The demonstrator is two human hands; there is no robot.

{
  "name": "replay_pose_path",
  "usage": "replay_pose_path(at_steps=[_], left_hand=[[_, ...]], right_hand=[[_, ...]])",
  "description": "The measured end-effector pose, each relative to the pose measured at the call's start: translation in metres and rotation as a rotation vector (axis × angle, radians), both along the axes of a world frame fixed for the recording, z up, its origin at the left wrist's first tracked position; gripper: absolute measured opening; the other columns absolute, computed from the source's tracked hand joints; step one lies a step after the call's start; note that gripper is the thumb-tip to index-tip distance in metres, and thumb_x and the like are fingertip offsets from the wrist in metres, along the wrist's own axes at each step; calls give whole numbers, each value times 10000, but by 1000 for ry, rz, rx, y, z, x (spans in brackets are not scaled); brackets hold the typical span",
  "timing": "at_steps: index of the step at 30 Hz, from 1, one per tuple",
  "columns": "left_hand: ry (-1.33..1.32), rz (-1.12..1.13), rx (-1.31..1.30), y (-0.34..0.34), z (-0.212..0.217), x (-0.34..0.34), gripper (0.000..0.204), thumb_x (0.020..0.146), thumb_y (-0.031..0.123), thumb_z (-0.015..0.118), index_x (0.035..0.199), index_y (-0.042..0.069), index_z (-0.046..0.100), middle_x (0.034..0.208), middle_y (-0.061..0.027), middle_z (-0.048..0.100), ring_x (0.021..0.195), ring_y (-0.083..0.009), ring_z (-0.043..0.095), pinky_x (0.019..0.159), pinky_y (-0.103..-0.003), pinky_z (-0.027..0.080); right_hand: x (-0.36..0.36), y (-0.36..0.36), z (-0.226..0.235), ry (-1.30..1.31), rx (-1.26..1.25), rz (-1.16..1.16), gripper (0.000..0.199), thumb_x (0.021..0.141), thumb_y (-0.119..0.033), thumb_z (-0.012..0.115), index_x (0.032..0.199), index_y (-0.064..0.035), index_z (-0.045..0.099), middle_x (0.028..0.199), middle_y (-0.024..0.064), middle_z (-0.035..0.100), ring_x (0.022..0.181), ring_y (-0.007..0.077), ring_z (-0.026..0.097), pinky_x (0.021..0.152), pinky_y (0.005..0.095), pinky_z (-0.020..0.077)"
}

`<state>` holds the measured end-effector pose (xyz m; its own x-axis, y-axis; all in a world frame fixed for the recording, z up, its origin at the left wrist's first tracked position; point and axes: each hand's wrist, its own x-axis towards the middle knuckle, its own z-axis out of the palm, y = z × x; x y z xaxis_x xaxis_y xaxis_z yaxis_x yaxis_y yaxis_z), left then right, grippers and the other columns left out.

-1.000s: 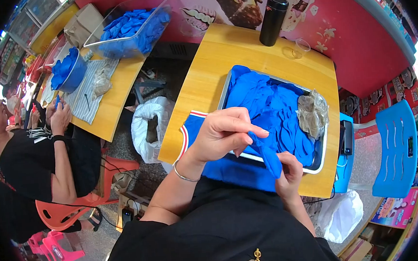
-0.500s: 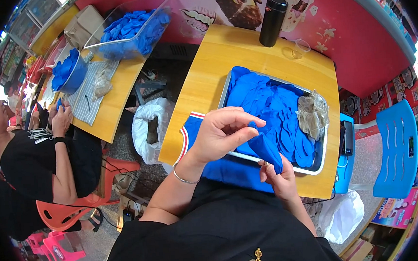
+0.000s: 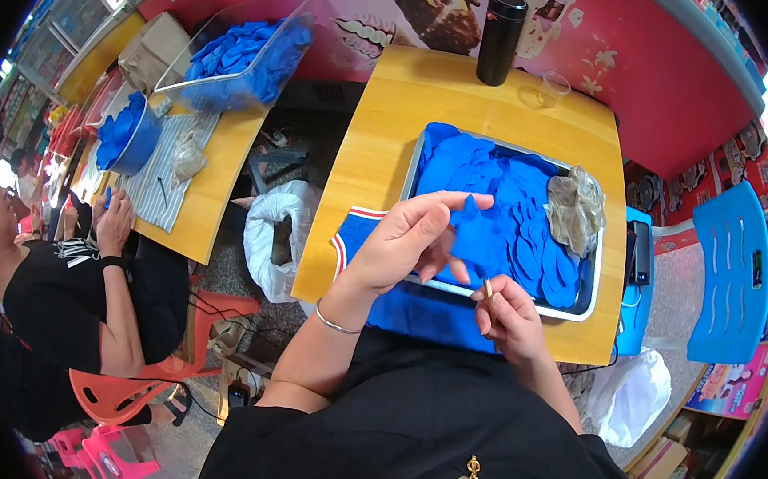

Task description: Manually assembling and finishing small fabric components for jerseys using a manipulation stick.

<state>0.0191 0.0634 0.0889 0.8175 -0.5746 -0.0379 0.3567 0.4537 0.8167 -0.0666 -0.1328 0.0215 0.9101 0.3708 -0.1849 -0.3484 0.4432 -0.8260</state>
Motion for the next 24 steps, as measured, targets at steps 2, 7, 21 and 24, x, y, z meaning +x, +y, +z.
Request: replay_pose_path(at_steps=[2,7,21,24], left_hand=[[-6,2,49,1,-4,1,341,880,156,604,1192,33,543,707,41,550,548,-15,429,497,-155,327],[-699,221,59,-7,-34,19,217,858,162,627,1035,59,554,883,-31,563,819,-88,549,667,-201,433],[-322,360,-228,-22,-35,-1,165,884,156,581,935,62,456,862,-85,545,872,-185,565,881,-385,457],[-319,345,-177,-20,-32,-5,279,850,172,635,1044,32,492,871,-78,549,857,-173,563,823,-327,472]], right_hand=[[1,-4,1,5,10,41,227,964,-217,418,1018,-33,539,662,48,543,439,27,294,414,170,216],[-1,-6,3,43,93,169,241,960,-244,438,1025,-38,546,646,28,535,442,23,301,406,171,211],[-6,-6,-6,-70,-11,26,216,945,-233,475,1014,-47,558,644,13,544,471,21,375,418,159,246],[-4,-4,-4,-52,-27,43,211,945,-232,473,1017,-53,558,644,11,544,472,20,376,419,158,243]])
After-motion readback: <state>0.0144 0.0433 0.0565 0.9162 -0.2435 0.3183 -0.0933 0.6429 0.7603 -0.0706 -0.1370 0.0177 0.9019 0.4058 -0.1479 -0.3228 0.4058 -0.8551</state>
